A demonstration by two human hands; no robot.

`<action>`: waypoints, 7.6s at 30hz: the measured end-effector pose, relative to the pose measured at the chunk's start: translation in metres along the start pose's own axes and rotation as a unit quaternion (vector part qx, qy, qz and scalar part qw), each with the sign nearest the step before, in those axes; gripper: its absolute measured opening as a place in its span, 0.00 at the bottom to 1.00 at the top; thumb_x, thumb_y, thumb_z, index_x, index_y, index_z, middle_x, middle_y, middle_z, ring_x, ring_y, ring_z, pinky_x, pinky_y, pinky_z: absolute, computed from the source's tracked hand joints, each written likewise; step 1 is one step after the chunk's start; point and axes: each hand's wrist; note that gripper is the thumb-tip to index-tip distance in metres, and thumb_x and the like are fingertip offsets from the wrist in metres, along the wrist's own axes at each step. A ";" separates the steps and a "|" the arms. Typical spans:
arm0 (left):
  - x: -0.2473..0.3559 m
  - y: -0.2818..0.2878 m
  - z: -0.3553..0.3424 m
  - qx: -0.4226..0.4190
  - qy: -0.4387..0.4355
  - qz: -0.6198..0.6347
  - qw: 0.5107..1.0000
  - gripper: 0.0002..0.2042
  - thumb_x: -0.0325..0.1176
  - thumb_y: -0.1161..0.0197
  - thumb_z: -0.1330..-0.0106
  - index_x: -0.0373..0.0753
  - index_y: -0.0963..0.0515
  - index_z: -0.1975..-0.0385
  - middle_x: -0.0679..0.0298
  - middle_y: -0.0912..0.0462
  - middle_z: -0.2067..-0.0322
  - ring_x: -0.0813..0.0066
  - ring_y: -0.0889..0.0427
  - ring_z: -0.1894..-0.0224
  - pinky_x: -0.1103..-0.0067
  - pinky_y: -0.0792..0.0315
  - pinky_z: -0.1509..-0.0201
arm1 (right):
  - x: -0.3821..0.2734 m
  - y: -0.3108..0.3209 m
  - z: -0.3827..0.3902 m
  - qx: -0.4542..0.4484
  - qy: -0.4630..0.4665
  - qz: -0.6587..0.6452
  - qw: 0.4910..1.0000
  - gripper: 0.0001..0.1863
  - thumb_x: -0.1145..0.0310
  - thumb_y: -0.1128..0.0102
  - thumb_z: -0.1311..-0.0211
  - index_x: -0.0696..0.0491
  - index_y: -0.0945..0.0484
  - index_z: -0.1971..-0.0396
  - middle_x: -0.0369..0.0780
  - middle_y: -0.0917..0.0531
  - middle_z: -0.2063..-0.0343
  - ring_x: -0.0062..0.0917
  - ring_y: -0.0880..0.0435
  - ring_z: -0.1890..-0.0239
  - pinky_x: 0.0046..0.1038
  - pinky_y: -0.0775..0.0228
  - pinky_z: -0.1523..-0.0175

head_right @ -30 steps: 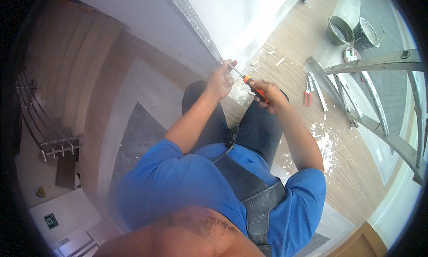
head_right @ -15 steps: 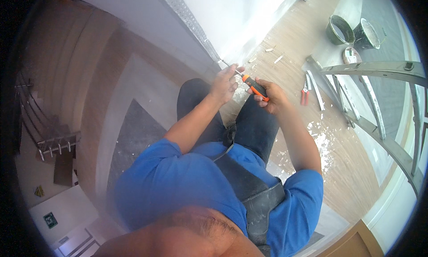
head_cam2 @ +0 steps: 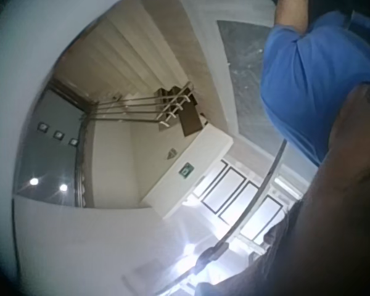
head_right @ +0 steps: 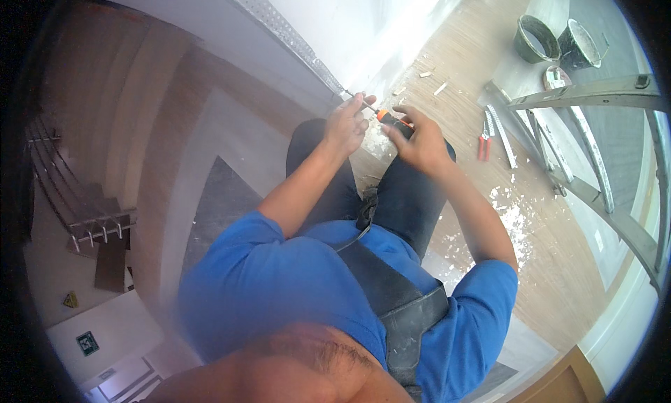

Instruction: The person uses a screwdriver to fasten a perforated metal trim strip along the top edge of a wall. They work from a ladder, then descend and continue fastening the trim near the floor.

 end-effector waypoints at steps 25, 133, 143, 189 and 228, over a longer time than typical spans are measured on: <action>0.010 0.016 0.024 0.029 -0.004 -0.007 1.000 0.11 0.34 0.45 0.23 0.34 0.28 0.50 0.54 0.18 0.54 0.87 0.41 0.83 0.86 0.42 0.81 | 0.001 -0.039 0.020 0.103 0.121 0.118 0.980 0.25 0.58 0.31 0.36 0.52 0.22 0.42 0.45 0.16 0.72 0.32 0.16 0.74 0.34 0.25 0.67; 0.104 -0.024 0.017 0.127 -0.254 -0.732 0.619 0.20 0.51 0.32 0.40 0.36 0.12 0.67 0.48 0.13 0.70 0.48 0.13 0.63 0.64 0.21 0.56 | -0.002 0.000 -0.018 0.048 0.139 0.086 0.985 0.18 0.60 0.38 0.31 0.55 0.22 0.48 0.43 0.19 0.76 0.31 0.16 0.75 0.32 0.24 0.68; 0.101 -0.030 0.016 0.117 -0.255 -0.736 0.616 0.21 0.51 0.32 0.40 0.33 0.13 0.68 0.48 0.13 0.71 0.48 0.13 0.64 0.65 0.21 0.57 | 0.023 0.005 -0.019 -0.102 -0.214 -0.212 0.948 0.19 0.67 0.30 0.38 0.56 0.24 0.50 0.41 0.19 0.70 0.21 0.26 0.79 0.26 0.32 0.76; 0.111 -0.031 -0.017 0.077 -0.331 -0.696 0.633 0.17 0.48 0.31 0.39 0.37 0.13 0.69 0.50 0.14 0.72 0.50 0.13 0.66 0.66 0.21 0.61 | 0.017 0.015 -0.050 -0.140 -0.431 -0.538 0.710 0.24 0.52 0.37 0.32 0.57 0.25 0.49 0.39 0.21 0.73 0.14 0.31 0.84 0.12 0.53 0.88; 0.094 -0.031 -0.015 0.106 -0.300 -0.697 0.643 0.16 0.46 0.29 0.40 0.37 0.13 0.69 0.52 0.13 0.71 0.53 0.13 0.66 0.68 0.21 0.62 | 0.027 0.016 -0.042 -0.052 -0.149 -0.131 0.979 0.20 0.60 0.41 0.28 0.62 0.25 0.47 0.41 0.17 0.71 0.25 0.19 0.76 0.30 0.22 0.70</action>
Point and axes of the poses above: each hand's wrist, its own z-axis away from the middle knuckle, its own y-axis out of the back of the hand, x = y × z
